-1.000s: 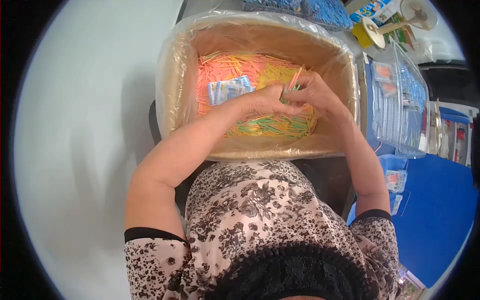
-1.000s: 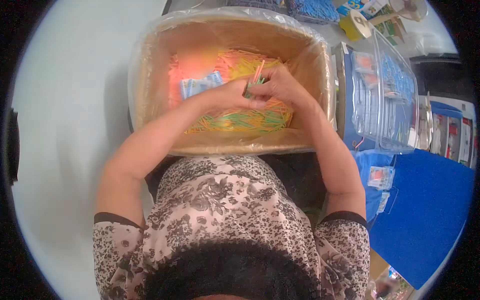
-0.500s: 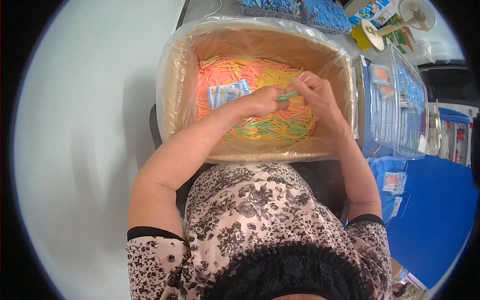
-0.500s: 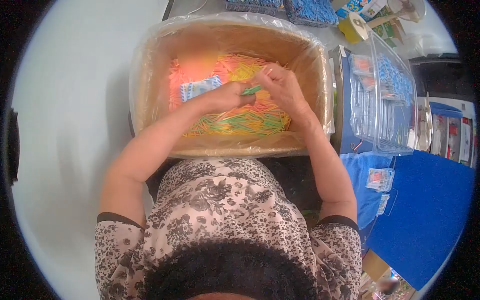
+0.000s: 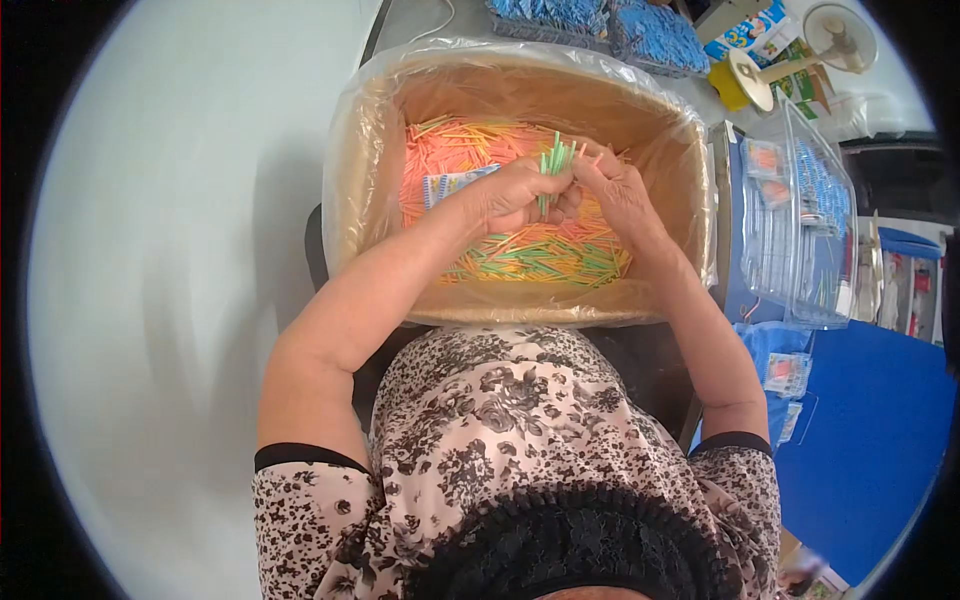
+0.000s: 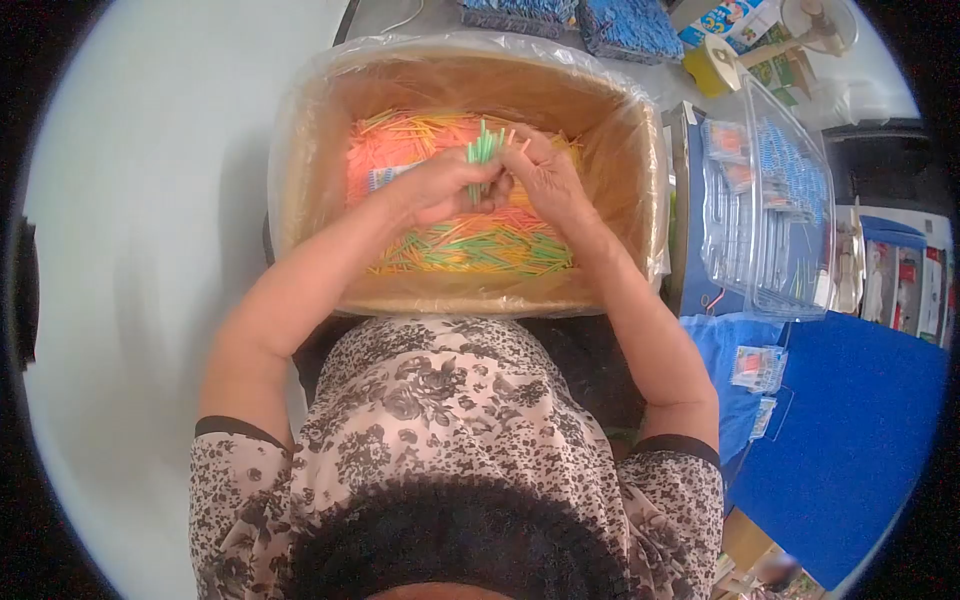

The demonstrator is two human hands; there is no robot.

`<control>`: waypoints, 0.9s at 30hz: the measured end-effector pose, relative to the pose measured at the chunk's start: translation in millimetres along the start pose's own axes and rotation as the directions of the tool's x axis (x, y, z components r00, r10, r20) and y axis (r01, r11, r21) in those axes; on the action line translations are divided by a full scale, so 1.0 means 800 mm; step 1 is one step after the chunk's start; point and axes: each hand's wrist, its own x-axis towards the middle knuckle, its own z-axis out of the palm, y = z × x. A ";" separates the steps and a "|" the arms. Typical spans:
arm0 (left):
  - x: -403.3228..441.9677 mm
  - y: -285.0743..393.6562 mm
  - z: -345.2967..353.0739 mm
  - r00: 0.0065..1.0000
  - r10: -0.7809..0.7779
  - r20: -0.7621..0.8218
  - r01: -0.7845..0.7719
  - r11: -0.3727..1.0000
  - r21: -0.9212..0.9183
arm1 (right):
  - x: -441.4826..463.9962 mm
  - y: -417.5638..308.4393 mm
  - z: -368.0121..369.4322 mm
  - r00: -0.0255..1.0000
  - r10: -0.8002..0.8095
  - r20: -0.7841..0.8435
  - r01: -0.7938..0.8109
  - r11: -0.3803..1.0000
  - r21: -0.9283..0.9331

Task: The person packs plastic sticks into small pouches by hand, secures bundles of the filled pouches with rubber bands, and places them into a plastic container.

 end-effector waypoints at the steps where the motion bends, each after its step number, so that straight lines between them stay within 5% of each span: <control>1: 0.002 0.000 -0.002 1.000 -0.007 0.019 0.007 1.000 0.028 | 0.006 0.005 -0.012 0.993 -0.013 0.117 0.017 0.999 -0.034; 3: 0.004 0.002 -0.006 0.998 -0.022 0.055 0.017 0.996 0.087 | 0.009 0.001 -0.015 0.972 -0.024 0.235 0.041 0.997 -0.069; 4: 0.004 0.000 -0.007 0.999 -0.018 0.052 0.013 0.996 0.083 | 0.008 -0.001 -0.015 0.950 -0.177 0.256 0.250 0.924 -0.291; 6: 0.004 -0.006 -0.007 0.998 0.037 0.057 -0.033 0.998 -0.057 | 0.002 -0.008 -0.013 0.825 -0.418 0.381 0.562 0.532 -0.633; 7: 0.005 -0.007 -0.006 0.996 0.058 0.061 -0.051 0.991 -0.122 | 0.002 -0.012 -0.011 0.829 -0.417 0.373 0.555 0.538 -0.634; 10: 0.006 -0.006 -0.007 0.989 0.106 0.104 -0.087 0.981 -0.172 | 0.019 -0.024 -0.003 0.693 -0.457 0.558 0.704 0.263 -0.659; 15: 0.003 -0.001 0.000 0.985 0.159 0.062 -0.142 0.965 -0.221 | 0.023 -0.020 -0.001 0.675 -0.467 0.571 0.722 0.258 -0.642; 18: 0.001 0.000 0.010 0.985 0.169 -0.019 -0.170 0.971 -0.168 | 0.017 -0.019 0.006 0.781 -0.327 0.532 0.622 0.321 -0.714; 23: -0.004 0.006 0.012 0.988 0.113 -0.101 -0.122 0.989 -0.081 | 0.022 -0.004 0.006 0.811 -0.333 0.480 0.584 0.423 -0.693; 27: -0.004 0.006 0.014 0.988 0.118 -0.104 -0.126 0.989 -0.081 | 0.019 -0.007 0.006 0.712 -0.566 0.417 0.686 0.433 -0.584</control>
